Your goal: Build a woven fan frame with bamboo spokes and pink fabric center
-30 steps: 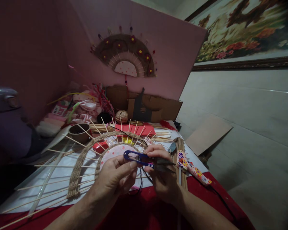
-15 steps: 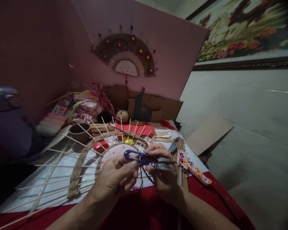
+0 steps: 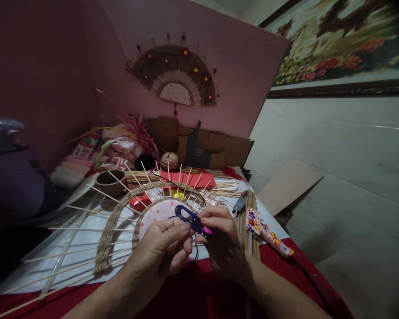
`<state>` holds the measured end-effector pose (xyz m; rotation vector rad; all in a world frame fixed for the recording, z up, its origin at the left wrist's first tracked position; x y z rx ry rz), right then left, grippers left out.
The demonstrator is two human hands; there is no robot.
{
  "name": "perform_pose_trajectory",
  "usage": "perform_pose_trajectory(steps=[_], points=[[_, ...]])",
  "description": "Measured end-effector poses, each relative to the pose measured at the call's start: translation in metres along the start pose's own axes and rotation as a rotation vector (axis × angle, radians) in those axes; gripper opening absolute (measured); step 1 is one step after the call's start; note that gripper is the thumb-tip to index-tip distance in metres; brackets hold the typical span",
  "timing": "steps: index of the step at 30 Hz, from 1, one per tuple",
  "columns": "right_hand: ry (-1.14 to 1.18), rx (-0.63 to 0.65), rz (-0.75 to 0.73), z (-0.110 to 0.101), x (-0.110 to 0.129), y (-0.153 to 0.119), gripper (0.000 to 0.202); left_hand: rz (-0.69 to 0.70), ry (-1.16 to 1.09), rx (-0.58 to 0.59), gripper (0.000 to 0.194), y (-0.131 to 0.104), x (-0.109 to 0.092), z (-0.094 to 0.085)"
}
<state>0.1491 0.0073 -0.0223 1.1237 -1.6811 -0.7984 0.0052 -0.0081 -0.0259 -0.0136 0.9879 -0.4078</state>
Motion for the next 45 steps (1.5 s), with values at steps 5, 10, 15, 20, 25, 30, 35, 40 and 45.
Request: perform_pose_trajectory(steps=[5, 10, 15, 20, 25, 30, 35, 40, 45], points=[[-0.047, -0.086, 0.104, 0.001, -0.004, 0.002, 0.033, 0.015, 0.012, 0.004, 0.016, -0.007, -0.001, 0.008], [0.040, -0.201, 0.221, 0.002, -0.013, 0.004, 0.020, 0.025, 0.101, -0.037, 0.029, -0.006, 0.002, 0.003], [0.060, -0.204, 0.246, 0.001, -0.014, 0.001, 0.020, 0.037, 0.059, -0.107, 0.022, 0.001, 0.002, -0.004], [-0.011, -0.128, 0.161, 0.000, -0.009, 0.001, 0.025, 0.057, -0.006, -0.081, 0.017, -0.002, -0.005, 0.001], [0.005, -0.053, 0.128, 0.002, -0.007, 0.000, 0.029, 0.038, -0.019, -0.074, 0.017, -0.003, -0.005, 0.001], [-0.010, -0.036, 0.090, 0.002, -0.006, 0.001, 0.030, 0.017, -0.005, -0.095, 0.016, -0.003, -0.005, 0.000], [0.020, -0.029, 0.083, 0.000, -0.003, 0.001, 0.031, 0.003, -0.056, -0.070, 0.013, -0.006, -0.005, 0.003], [-0.007, 0.010, -0.014, 0.002, 0.003, -0.003, 0.039, -0.082, -0.173, -0.153, 0.015, -0.003, 0.003, 0.001], [0.001, -0.062, 0.099, 0.005, 0.002, -0.003, 0.030, -0.067, -0.046, -0.129, 0.014, -0.004, 0.007, 0.003]])
Point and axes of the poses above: each hand's wrist, its own y-axis towards the middle knuckle, its own z-axis out of the palm, x = y × z, the point moved 2 cm from there along y, towards the middle knuckle
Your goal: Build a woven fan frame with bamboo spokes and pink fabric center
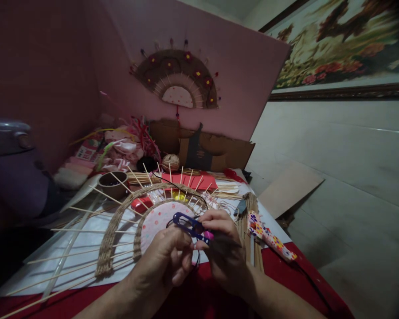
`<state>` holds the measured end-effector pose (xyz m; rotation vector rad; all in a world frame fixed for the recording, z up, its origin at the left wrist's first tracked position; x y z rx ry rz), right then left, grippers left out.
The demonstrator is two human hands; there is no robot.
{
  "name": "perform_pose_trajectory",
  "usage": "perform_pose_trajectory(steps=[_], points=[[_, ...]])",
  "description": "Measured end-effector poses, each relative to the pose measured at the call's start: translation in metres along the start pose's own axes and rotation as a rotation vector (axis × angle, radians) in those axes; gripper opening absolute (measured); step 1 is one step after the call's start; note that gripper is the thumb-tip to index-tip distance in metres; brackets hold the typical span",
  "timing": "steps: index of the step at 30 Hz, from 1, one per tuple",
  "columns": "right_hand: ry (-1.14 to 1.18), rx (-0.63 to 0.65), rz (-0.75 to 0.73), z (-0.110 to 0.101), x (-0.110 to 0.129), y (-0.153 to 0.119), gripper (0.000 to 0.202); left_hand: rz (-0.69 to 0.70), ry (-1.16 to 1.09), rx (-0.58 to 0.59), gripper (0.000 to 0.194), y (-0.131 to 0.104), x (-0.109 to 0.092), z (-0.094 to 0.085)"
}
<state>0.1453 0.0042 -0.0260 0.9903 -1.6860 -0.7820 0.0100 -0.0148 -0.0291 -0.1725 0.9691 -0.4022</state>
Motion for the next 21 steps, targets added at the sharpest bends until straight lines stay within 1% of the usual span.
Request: perform_pose_trajectory(steps=[3, 5, 7, 10, 13, 16, 18, 21], points=[[0.027, -0.061, 0.075, -0.001, -0.002, 0.004, 0.023, 0.026, 0.045, 0.062, 0.014, -0.001, 0.000, 0.001], [0.038, -0.090, 0.083, -0.002, -0.003, 0.007, 0.021, 0.041, 0.039, 0.083, 0.013, -0.002, -0.001, 0.002], [0.050, -0.100, 0.077, -0.003, -0.004, 0.007, 0.021, 0.047, 0.019, 0.077, 0.012, -0.001, -0.003, 0.002], [0.077, -0.065, 0.076, -0.003, -0.005, 0.005, 0.025, 0.060, -0.036, 0.066, 0.014, -0.002, -0.007, 0.003], [0.083, -0.028, 0.063, -0.003, -0.005, 0.002, 0.030, 0.059, -0.039, 0.067, 0.019, -0.004, -0.011, 0.004], [0.082, -0.011, 0.056, -0.003, -0.006, 0.002, 0.032, 0.044, -0.020, 0.112, 0.025, -0.005, -0.013, 0.004], [0.067, -0.001, 0.044, -0.003, -0.005, 0.002, 0.032, 0.025, -0.024, 0.122, 0.025, -0.005, -0.012, 0.002], [0.019, 0.029, -0.013, -0.005, -0.002, 0.004, 0.034, 0.011, -0.036, 0.073, 0.018, -0.003, -0.011, -0.002]])
Point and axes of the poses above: each hand's wrist, its own y-axis towards the middle knuckle, its own z-axis out of the palm, x = y × z, the point moved 2 cm from there along y, towards the middle knuckle
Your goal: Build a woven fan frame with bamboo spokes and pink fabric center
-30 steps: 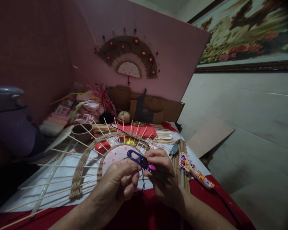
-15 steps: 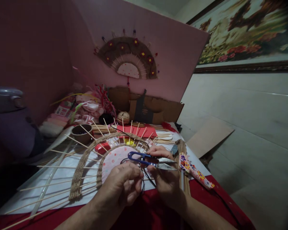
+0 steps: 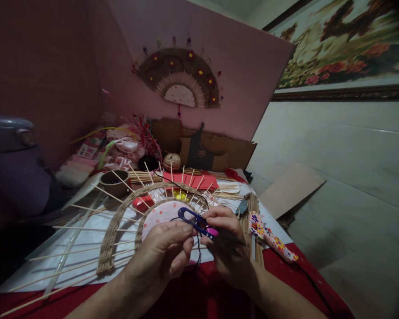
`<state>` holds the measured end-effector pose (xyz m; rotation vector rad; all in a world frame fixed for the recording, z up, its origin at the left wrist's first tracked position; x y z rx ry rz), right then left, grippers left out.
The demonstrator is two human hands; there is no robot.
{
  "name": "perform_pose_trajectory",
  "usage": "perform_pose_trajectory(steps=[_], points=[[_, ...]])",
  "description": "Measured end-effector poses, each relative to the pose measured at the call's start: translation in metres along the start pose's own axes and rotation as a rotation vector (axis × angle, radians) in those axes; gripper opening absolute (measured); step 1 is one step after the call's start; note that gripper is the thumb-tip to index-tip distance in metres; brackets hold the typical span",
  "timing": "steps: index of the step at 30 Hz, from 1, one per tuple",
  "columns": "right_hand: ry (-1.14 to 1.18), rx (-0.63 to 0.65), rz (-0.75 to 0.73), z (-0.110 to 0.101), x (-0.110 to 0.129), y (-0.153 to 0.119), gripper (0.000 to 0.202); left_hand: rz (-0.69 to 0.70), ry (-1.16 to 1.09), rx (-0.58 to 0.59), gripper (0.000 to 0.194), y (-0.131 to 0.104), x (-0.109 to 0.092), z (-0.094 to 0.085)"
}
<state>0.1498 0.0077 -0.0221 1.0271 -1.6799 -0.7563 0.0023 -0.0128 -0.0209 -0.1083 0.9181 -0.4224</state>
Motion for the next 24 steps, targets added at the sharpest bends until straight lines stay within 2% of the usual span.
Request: perform_pose_trajectory(steps=[5, 7, 9, 11, 16, 18, 21, 24], points=[[-0.103, 0.133, -0.173, 0.000, 0.009, 0.000, 0.042, -0.047, -0.032, -0.112, 0.017, 0.003, 0.004, -0.004], [-0.109, 0.149, -0.193, 0.002, 0.010, -0.001, 0.039, -0.055, -0.033, -0.132, 0.017, 0.004, 0.006, -0.004], [-0.087, 0.078, -0.118, 0.003, 0.007, -0.002, 0.035, -0.039, -0.016, -0.136, 0.016, 0.004, 0.008, -0.005], [-0.037, -0.018, 0.017, 0.003, 0.001, -0.001, 0.029, -0.017, 0.019, -0.140, 0.015, 0.004, 0.008, -0.005], [0.256, -0.195, 0.308, 0.001, -0.013, 0.006, 0.013, 0.099, 0.062, -0.179, 0.011, 0.009, 0.001, -0.007], [0.342, -0.223, 0.372, 0.000, -0.015, 0.009, 0.013, 0.087, 0.013, -0.192, 0.009, 0.011, 0.000, -0.007], [0.417, -0.225, 0.402, -0.001, -0.013, 0.010, 0.012, 0.077, -0.060, -0.159, 0.020, 0.011, -0.001, -0.004], [0.459, -0.207, 0.416, -0.001, -0.012, 0.008, 0.011, 0.118, 0.012, -0.118, 0.026, 0.009, -0.001, -0.002]])
Point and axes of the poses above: each hand's wrist, its own y-axis towards the middle knuckle, its own z-axis out of the palm, x = y × z, the point moved 2 cm from there along y, towards the middle knuckle
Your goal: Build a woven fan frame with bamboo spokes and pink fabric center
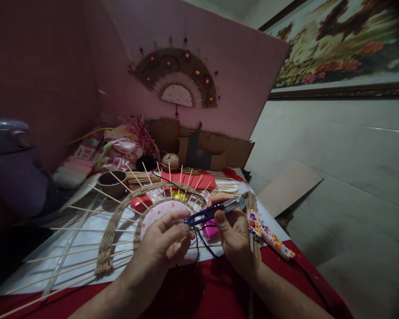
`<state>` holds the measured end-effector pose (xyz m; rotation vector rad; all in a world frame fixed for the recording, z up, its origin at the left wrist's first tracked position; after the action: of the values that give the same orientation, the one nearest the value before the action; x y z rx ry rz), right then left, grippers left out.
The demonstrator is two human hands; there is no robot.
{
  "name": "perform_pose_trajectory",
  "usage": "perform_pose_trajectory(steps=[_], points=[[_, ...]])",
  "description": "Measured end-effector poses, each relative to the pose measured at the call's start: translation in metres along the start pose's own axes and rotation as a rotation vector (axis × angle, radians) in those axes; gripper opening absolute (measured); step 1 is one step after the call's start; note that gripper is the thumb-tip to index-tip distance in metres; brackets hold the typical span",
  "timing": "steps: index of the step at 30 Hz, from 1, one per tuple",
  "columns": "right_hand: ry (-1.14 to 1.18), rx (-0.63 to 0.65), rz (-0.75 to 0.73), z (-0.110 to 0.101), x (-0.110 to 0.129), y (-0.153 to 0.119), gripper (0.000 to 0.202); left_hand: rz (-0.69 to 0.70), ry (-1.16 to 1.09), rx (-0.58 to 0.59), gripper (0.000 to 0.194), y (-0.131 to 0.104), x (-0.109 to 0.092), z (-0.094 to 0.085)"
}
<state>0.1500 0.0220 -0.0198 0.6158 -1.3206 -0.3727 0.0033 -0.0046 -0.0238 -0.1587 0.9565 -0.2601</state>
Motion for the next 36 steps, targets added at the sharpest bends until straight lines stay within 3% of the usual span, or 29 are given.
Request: perform_pose_trajectory(steps=[5, 12, 19, 27, 33, 36], points=[[-0.024, -0.008, 0.023, -0.003, -0.003, -0.003, 0.013, 0.079, 0.101, 0.081, 0.023, 0.000, 0.001, -0.002], [0.010, 0.046, 0.016, -0.003, -0.001, -0.003, 0.017, 0.078, 0.142, 0.024, 0.018, 0.001, 0.002, -0.004], [-0.010, 0.072, -0.076, -0.002, 0.003, 0.001, 0.017, 0.159, 0.167, 0.079, 0.022, 0.000, 0.000, -0.002], [-0.091, 0.106, -0.132, -0.001, 0.010, 0.001, 0.015, 0.172, 0.157, 0.051, 0.019, -0.001, -0.002, -0.001], [-0.102, 0.067, -0.110, -0.001, 0.010, 0.000, 0.013, 0.171, 0.157, -0.002, 0.021, -0.003, -0.004, -0.001], [-0.082, 0.064, -0.097, -0.001, 0.010, 0.000, 0.015, 0.194, 0.159, 0.025, 0.021, -0.004, -0.005, 0.001]])
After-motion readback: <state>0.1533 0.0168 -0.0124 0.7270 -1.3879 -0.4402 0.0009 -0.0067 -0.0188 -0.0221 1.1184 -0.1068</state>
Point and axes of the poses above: each hand's wrist, its own y-axis towards the middle knuckle, its own z-axis out of the palm, x = y × z, the point moved 2 cm from there along y, towards the middle knuckle
